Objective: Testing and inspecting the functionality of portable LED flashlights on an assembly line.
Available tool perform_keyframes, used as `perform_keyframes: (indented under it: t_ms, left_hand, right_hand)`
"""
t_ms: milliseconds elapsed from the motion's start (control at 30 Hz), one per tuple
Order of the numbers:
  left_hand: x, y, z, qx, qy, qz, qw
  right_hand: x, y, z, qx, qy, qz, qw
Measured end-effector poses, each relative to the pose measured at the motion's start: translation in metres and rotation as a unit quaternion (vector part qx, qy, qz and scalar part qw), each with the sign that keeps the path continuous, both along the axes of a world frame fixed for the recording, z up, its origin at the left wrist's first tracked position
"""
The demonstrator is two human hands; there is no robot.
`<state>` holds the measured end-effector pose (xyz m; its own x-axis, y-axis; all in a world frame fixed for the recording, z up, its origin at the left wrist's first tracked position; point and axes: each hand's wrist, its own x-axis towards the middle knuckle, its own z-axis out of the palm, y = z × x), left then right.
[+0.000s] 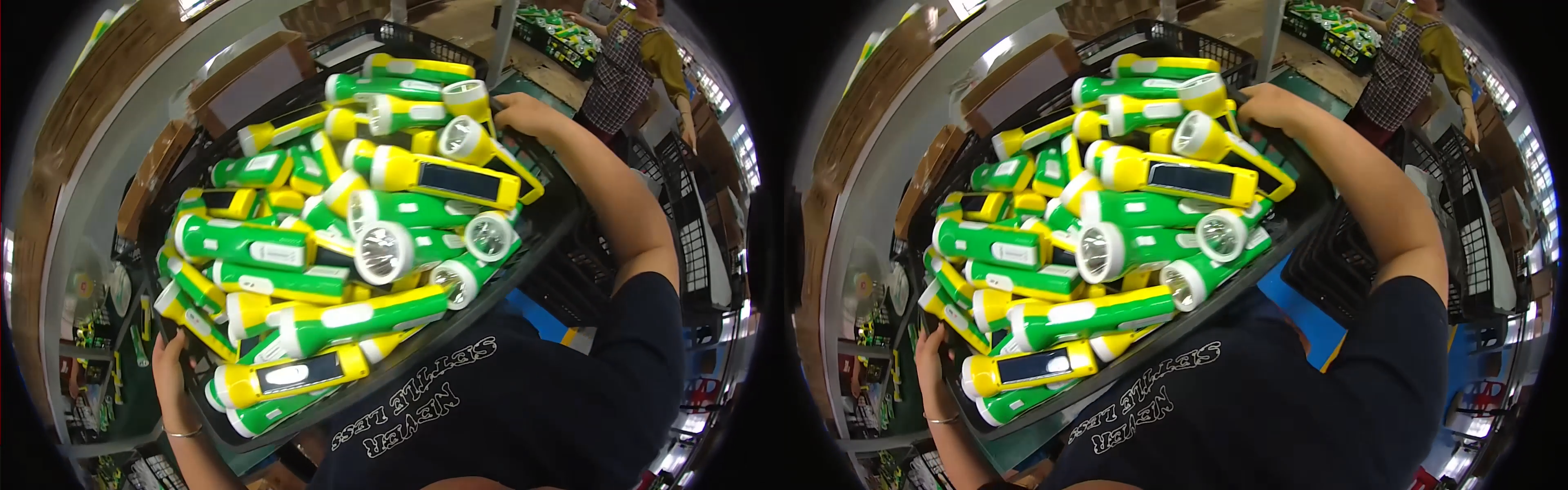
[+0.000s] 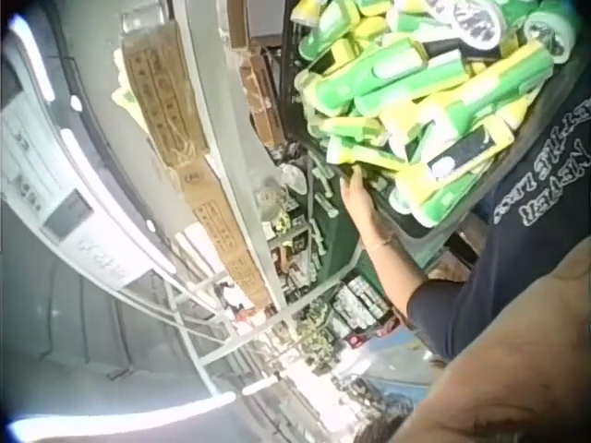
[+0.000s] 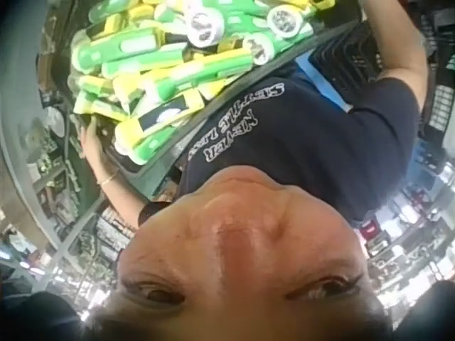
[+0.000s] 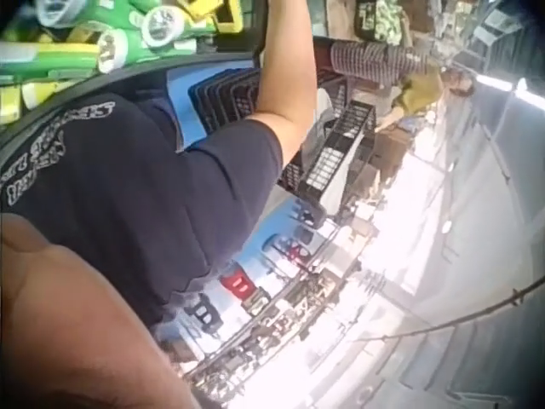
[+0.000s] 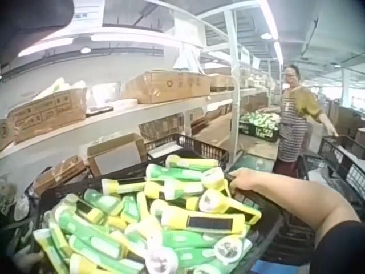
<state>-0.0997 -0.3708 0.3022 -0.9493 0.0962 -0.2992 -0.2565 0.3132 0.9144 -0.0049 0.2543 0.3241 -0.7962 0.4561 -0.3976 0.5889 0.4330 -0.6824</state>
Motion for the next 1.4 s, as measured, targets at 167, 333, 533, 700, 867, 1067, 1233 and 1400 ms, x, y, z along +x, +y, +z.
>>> perform_keyframes:
  t_ms: [167, 333, 533, 700, 867, 1067, 1233, 1400]
  left_hand:
    - [-0.023, 0.158, 0.004, 0.036, -0.013, -0.097, 0.995]
    - [-0.048, 0.336, -0.025, 0.098, -0.021, -0.148, 0.984]
    - [-0.037, 0.425, -0.144, 0.141, -0.063, -0.19, 0.97]
    - [-0.043, 0.484, -0.222, 0.146, -0.051, -0.194, 0.969]
    - [-0.037, 0.53, -0.289, 0.192, -0.155, -0.189, 0.95]
    - [-0.042, 0.54, -0.308, 0.187, -0.225, -0.208, 0.933]
    - [-0.055, 0.524, -0.314, 0.189, -0.238, -0.224, 0.926]
    - [-0.047, 0.526, -0.305, 0.236, -0.295, -0.213, 0.901]
  right_hand:
    - [0.067, 0.14, 0.001, 0.141, 0.028, -0.102, 0.984]
    - [0.04, 0.298, 0.013, 0.265, -0.038, -0.096, 0.959]
    - [0.038, 0.404, -0.121, 0.404, -0.074, -0.115, 0.904]
    - [-0.015, 0.486, -0.265, 0.389, 0.036, -0.165, 0.905]
    - [-0.07, 0.57, -0.324, 0.315, 0.063, -0.141, 0.936]
    - [-0.092, 0.551, -0.312, 0.447, -0.026, -0.158, 0.88]
    - [-0.134, 0.496, -0.309, 0.382, 0.016, -0.197, 0.903]
    - [-0.139, 0.556, -0.37, 0.349, -0.085, -0.173, 0.917]
